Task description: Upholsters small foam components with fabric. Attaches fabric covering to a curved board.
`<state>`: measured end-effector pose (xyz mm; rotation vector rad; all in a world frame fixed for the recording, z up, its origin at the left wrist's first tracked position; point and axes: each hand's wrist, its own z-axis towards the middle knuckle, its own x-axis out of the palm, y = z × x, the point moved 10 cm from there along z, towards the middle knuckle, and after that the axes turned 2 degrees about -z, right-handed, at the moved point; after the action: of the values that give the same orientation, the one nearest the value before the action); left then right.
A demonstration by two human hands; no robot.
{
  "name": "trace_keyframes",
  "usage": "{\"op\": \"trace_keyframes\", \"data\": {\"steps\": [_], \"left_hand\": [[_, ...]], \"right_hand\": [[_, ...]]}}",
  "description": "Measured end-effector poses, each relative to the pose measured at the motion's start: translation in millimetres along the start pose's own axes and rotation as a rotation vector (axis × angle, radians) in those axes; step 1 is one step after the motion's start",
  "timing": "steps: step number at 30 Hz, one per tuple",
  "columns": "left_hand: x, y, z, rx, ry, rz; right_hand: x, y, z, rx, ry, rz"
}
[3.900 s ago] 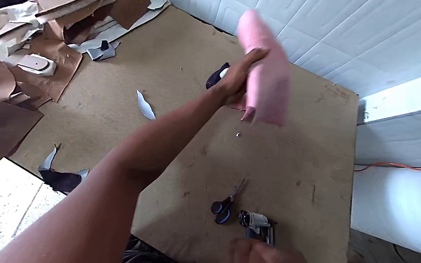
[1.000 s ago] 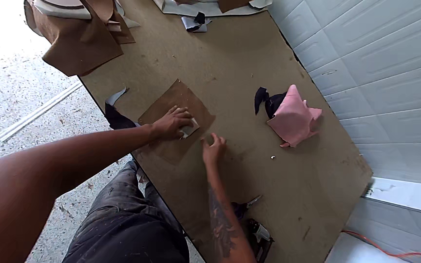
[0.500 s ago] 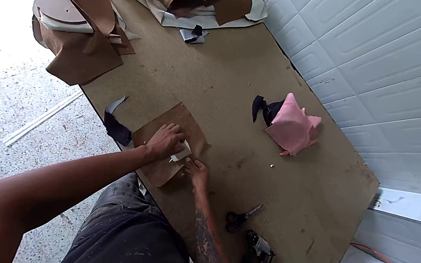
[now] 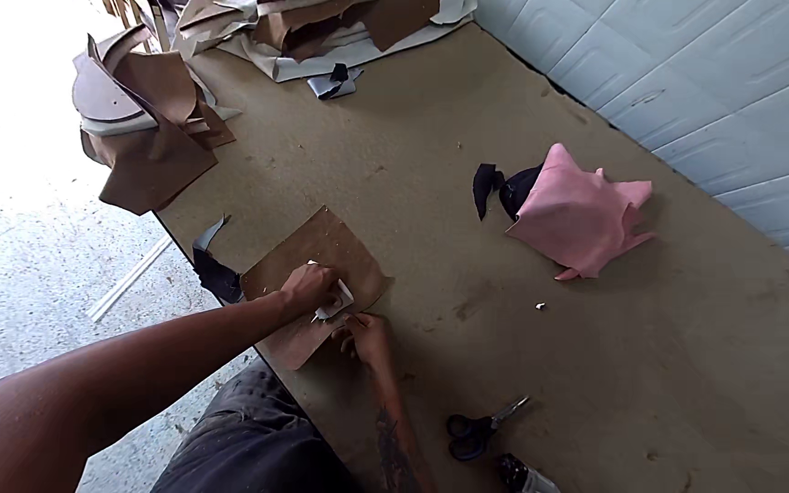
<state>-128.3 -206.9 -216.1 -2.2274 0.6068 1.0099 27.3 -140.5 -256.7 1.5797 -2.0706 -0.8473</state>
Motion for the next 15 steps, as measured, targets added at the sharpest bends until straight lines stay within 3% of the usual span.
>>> {"op": "trace_keyframes", "data": {"steps": [9,15], "left_hand": [[5.8,6.4,-3.7,0.029,-0.051,-0.072],[6.9,13.8,0.8,0.102,-0.03,-0.127]], "right_hand": [[2.7,16.4,12.9,-0.124,-0.048,0.022],[16.4,27.8,12.5,0.027,0.01,0.011]]}}
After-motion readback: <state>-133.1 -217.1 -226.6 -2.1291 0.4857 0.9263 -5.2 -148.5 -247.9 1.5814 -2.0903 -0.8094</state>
